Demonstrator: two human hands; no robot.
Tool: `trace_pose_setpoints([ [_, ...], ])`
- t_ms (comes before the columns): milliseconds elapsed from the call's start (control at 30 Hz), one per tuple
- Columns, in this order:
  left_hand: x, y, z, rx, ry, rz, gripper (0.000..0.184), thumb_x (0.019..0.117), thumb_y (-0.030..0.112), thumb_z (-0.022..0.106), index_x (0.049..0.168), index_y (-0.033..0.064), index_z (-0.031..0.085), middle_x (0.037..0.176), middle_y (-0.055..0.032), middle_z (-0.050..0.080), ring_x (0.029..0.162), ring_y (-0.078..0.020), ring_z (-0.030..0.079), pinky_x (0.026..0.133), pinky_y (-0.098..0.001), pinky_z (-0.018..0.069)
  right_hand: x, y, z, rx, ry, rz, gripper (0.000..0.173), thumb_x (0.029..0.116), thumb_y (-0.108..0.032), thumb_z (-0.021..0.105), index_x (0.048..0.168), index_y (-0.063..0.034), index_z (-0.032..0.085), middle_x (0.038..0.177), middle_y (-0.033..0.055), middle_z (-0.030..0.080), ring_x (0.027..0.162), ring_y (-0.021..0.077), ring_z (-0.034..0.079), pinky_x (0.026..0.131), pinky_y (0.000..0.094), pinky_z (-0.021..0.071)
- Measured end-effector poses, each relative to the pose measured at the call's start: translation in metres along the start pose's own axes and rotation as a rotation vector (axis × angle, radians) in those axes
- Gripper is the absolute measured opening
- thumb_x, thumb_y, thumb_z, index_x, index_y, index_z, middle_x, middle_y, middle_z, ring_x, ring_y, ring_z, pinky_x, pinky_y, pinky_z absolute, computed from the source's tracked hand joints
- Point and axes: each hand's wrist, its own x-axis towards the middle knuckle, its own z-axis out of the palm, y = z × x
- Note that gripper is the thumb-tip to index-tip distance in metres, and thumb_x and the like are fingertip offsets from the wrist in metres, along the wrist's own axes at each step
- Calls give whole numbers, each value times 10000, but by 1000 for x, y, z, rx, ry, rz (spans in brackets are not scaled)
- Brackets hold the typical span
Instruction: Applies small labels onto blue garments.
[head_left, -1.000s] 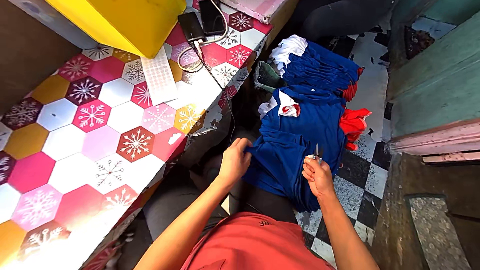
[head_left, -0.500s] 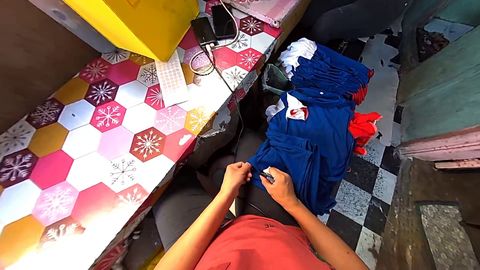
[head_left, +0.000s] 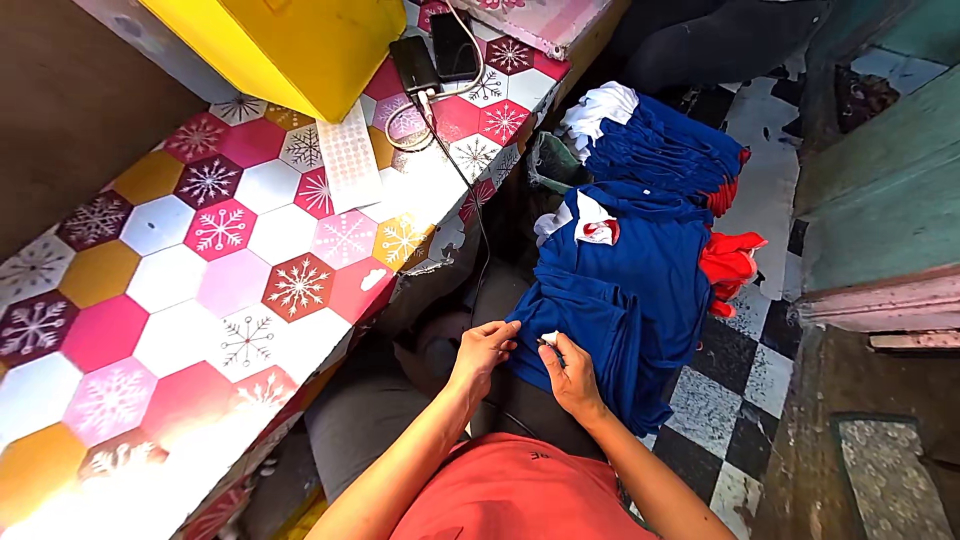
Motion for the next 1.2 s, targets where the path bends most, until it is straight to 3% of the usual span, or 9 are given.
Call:
trace_pose_setpoints([
  [67, 0, -2, 2, -125, -2, -40, 119, 1008, 86, 627, 896, 56, 652, 731, 11, 659, 629, -46, 616, 604, -185, 516, 4, 1, -3, -60, 44, 26, 321, 1012, -226, 558, 993, 49, 722, 899, 136, 729, 827, 163, 709, 770, 310, 575],
  [200, 1, -6, 1, -227, -30, -74, 115, 1026, 71, 582, 924, 62, 636, 736, 5, 639, 620, -50, 595, 595, -182, 504, 10, 6, -1, -132, 34, 18, 323, 990, -258, 609, 983, 40, 735, 878, 137, 722, 767, 188, 695, 705, 336, 572],
  [500, -2, -6, 2, -235, -41, -86, 143, 1020, 45, 580, 889, 59, 636, 750, -5, 656, 634, -51, 611, 605, -181, 513, 15, 3, 12, -126, 31, -2, 312, 973, -265, 641, 959, 25, 756, 830, 118, 714, 733, 180, 687, 683, 323, 568],
  [800, -1, -8, 0, -268, -67, -110, 111, 1024, 56, 578, 930, 49, 638, 767, -11, 665, 650, -56, 623, 614, -184, 520, 12, 2, 11, -138, 54, 40, 287, 962, -239, 648, 949, 25, 760, 832, 121, 719, 745, 185, 696, 698, 331, 575],
  [1200, -1, -11, -1, -271, -41, -112, 95, 1010, 52, 601, 930, 38, 650, 776, -18, 675, 651, -57, 629, 611, -183, 522, 12, -1, 18, -200, 89, 0, 269, 953, -231, 663, 902, 11, 767, 770, 108, 695, 692, 187, 682, 641, 334, 565],
])
